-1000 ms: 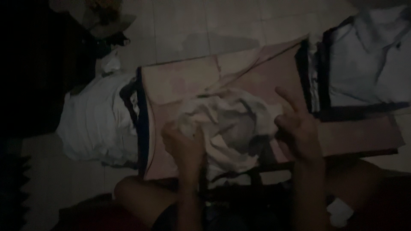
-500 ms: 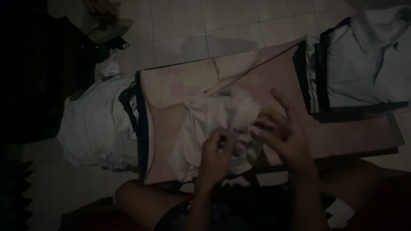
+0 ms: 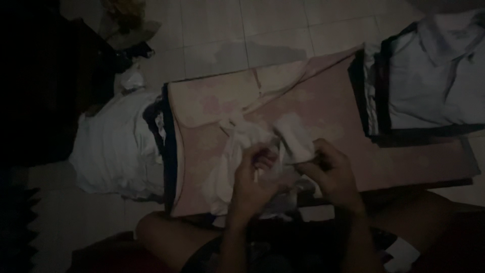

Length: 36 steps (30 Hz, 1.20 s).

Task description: The person folds a light-colored garment on a low table, smoothing and aligning edges, then folds it into a compact rectangle and places it on a growing stack. The person repeats the process with another garment, smoothing and folding it before stacking it with the others.

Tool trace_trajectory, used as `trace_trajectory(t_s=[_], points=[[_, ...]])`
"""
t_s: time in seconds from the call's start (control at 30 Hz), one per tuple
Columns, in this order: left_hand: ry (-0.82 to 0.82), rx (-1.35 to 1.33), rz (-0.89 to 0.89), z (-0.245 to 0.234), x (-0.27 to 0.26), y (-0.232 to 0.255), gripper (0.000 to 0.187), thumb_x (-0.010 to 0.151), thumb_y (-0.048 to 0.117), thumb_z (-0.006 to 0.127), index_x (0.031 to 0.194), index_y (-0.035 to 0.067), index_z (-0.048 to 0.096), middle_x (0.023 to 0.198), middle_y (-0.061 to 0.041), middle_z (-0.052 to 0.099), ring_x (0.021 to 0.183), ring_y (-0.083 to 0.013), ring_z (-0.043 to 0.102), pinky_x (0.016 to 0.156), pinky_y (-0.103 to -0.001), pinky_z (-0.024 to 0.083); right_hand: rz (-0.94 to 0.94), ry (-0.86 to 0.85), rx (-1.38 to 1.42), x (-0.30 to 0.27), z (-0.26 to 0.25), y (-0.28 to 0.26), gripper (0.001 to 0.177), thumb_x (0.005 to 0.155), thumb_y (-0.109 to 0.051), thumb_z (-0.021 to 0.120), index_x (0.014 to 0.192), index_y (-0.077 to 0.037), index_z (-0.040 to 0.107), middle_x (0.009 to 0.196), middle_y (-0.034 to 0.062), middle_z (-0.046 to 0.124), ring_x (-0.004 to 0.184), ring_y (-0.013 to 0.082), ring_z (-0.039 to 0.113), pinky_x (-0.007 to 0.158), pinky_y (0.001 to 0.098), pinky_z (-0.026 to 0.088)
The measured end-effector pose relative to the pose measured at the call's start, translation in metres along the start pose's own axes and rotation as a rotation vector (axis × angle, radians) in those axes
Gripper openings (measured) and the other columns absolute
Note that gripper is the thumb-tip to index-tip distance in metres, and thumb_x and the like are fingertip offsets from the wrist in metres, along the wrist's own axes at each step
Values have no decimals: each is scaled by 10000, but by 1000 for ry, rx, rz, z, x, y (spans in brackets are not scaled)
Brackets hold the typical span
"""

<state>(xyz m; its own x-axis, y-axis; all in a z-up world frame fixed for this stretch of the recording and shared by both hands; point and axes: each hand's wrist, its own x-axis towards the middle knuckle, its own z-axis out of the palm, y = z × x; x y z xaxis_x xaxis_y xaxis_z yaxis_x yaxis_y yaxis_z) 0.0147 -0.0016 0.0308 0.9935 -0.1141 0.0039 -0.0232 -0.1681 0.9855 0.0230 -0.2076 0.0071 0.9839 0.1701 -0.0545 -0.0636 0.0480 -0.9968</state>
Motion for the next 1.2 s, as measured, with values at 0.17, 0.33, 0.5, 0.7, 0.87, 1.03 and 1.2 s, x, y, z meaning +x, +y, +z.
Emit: trace_trajectory(t_s=[0.17,0.33,0.5,0.7,0.87,1.03,1.2], points=[[-115,-38,-61,-15,-2,-5,292,888,71,770,1169,-1,731,1076,-112,743,992,-213,684,906,-322,558,-6,89,229,-3,-9,1,350,981,-150,678,1278,10,584,1185,97,661,1064,190,626,950,346,515],[77,38,-14,-33,-3,-12,147,882,-20,705,1019,-12,757,1005,-113,754,877,-207,727,794,-303,587,68,222,164,-2,-21,3,336,1022,-168,640,1296,16,577,1188,105,651,1064,195,612,949,346,502],[477,259,171,-65,-6,-14,267,872,-111,579,994,10,783,981,-126,714,901,-231,691,820,-305,537,-11,461,185,-2,-47,-9,300,1045,-171,588,1290,2,578,1159,84,646,1029,181,598,911,332,492],[387,364,69,-61,-7,-4,344,870,-88,603,1152,46,748,1120,-158,660,1051,-292,622,940,-377,500,-105,297,89,-7,-58,-10,275,1059,-174,536,1275,-12,588,1126,61,648,998,158,587,886,306,479],[19,197,125,-14,-7,12,501,834,69,732,1315,30,599,1291,-174,593,1201,-333,576,1015,-430,477,-23,100,43,-10,-34,-9,270,1001,-115,584,1251,-13,575,1049,74,666,940,153,607,861,290,487],[-35,249,77,8,-10,9,361,959,199,718,1287,64,649,1245,-138,651,1166,-322,609,996,-429,494,-95,-44,209,-9,-23,-21,387,956,4,596,1335,14,516,1185,77,616,1066,174,620,931,322,519],[66,203,107,15,-8,4,268,1011,168,642,1221,8,681,1301,-166,618,1224,-337,602,1035,-419,503,-106,-50,197,-11,-28,-21,420,963,11,571,1382,35,551,1172,109,656,1032,188,637,906,312,522]])
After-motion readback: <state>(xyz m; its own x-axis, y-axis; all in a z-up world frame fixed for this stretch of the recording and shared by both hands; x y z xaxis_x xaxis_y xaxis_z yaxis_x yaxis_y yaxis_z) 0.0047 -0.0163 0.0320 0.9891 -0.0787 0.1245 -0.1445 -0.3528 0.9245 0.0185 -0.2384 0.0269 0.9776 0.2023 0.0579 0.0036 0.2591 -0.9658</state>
